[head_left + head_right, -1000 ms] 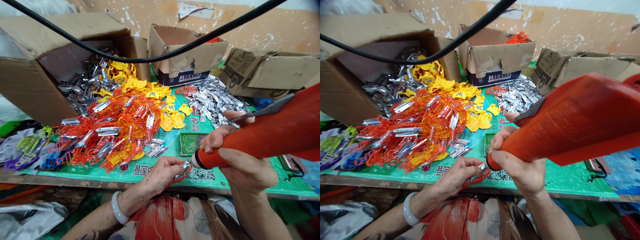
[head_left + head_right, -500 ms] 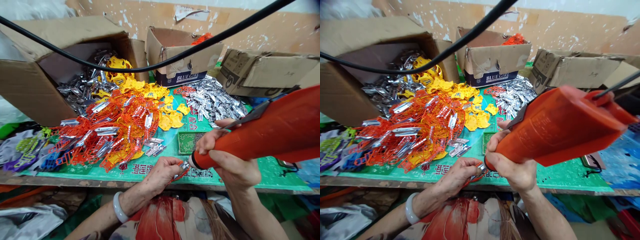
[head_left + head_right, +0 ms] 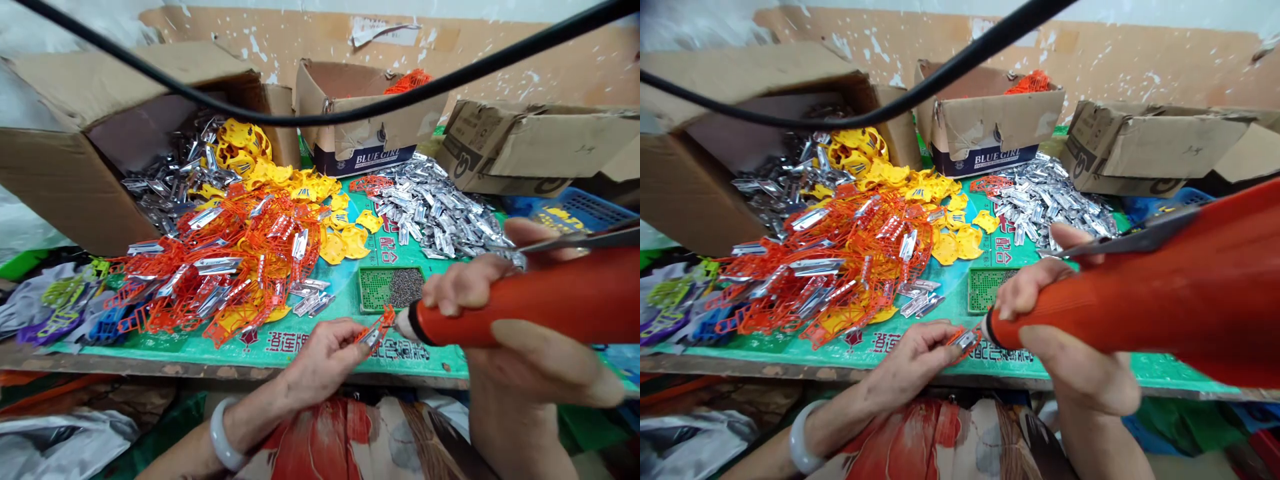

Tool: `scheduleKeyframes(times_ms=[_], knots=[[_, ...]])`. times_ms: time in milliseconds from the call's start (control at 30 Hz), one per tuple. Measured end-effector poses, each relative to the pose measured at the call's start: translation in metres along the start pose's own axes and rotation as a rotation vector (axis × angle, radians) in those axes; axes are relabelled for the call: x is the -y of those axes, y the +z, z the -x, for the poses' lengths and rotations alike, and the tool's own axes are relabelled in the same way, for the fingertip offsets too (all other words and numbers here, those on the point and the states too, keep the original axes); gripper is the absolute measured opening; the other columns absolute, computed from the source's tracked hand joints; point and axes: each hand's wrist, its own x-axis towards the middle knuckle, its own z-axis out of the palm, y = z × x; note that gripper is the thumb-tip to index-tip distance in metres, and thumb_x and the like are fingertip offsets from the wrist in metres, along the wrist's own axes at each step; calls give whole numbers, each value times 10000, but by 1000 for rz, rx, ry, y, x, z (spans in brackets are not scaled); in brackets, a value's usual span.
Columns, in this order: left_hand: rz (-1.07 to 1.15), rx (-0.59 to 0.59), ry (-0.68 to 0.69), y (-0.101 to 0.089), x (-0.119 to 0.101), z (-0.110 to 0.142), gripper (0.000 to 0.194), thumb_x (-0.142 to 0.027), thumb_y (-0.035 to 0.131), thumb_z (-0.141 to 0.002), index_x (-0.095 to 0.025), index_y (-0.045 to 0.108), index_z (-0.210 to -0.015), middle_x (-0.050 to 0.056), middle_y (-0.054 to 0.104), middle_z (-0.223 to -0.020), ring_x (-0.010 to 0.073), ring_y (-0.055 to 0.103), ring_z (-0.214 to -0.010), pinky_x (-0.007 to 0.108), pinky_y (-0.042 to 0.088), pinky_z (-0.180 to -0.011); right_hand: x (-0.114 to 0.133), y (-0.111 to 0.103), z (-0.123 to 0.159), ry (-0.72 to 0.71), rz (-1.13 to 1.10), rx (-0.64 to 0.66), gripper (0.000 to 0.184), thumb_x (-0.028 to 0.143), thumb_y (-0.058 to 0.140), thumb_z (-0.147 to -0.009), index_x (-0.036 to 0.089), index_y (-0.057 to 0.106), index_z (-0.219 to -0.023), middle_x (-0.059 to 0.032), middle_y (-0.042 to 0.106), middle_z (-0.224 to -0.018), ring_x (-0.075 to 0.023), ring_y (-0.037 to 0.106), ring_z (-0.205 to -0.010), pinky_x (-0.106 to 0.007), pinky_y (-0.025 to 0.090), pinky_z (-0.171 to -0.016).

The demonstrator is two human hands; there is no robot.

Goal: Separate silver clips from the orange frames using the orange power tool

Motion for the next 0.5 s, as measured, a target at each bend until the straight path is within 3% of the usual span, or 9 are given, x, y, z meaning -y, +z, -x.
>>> scheduleKeyframes(times_ms=[67, 167, 300, 367, 433, 500], knots=[[-272, -97, 234, 1, 0, 7, 218, -186, 430, -903, -121, 631, -851, 29, 562, -752, 135, 488, -717, 251, 390, -644, 3, -6, -8, -34, 30, -41, 441, 192, 668, -670, 264, 565, -1093, 26, 564, -670, -141, 554, -557, -365, 515, -581], [-670, -231, 507, 4, 4, 15, 197, -91, 412, -883, -106, 606, -913, 57, 569, -764, 168, 497, -736, 297, 425, -669, -2, -16, -20, -129, 176, -213, 321, 121, 674, -627, 220, 616, -926, 11, 596, -683, -151, 564, -558, -345, 482, -536], [-950, -280, 687, 3, 12, 18, 201, -66, 407, -879, -88, 574, -987, 59, 558, -748, 177, 483, -701, 319, 459, -641, -19, -30, -31, -200, 336, -393, 195, 113, 746, -586, 170, 613, -717, 11, 591, -638, -148, 556, -537, -334, 469, -510], [-992, -288, 727, 2, 15, 18, 214, -69, 411, -883, -65, 554, -1042, 64, 562, -755, 182, 495, -709, 324, 473, -630, -26, -37, -30, -174, 391, -426, 191, 181, 755, -614, 168, 616, -745, 13, 583, -653, -153, 561, -548, -374, 500, -553], [-1010, -290, 754, 1, 15, 17, 242, -67, 400, -888, -44, 531, -1091, 72, 574, -771, 186, 520, -729, 335, 489, -644, -27, -43, -24, -202, 548, -472, 347, 279, 778, -605, 184, 628, -903, -10, 604, -763, -194, 597, -641, -465, 525, -662], [-1018, -296, 771, 1, 16, 16, 259, -63, 379, -894, -38, 518, -1112, 82, 590, -794, 187, 546, -751, 349, 504, -677, -25, -43, -7, -289, 785, -555, 748, 339, 833, -508, 263, 533, -1188, -60, 589, -1068, -305, 587, -953, -569, 479, -838]])
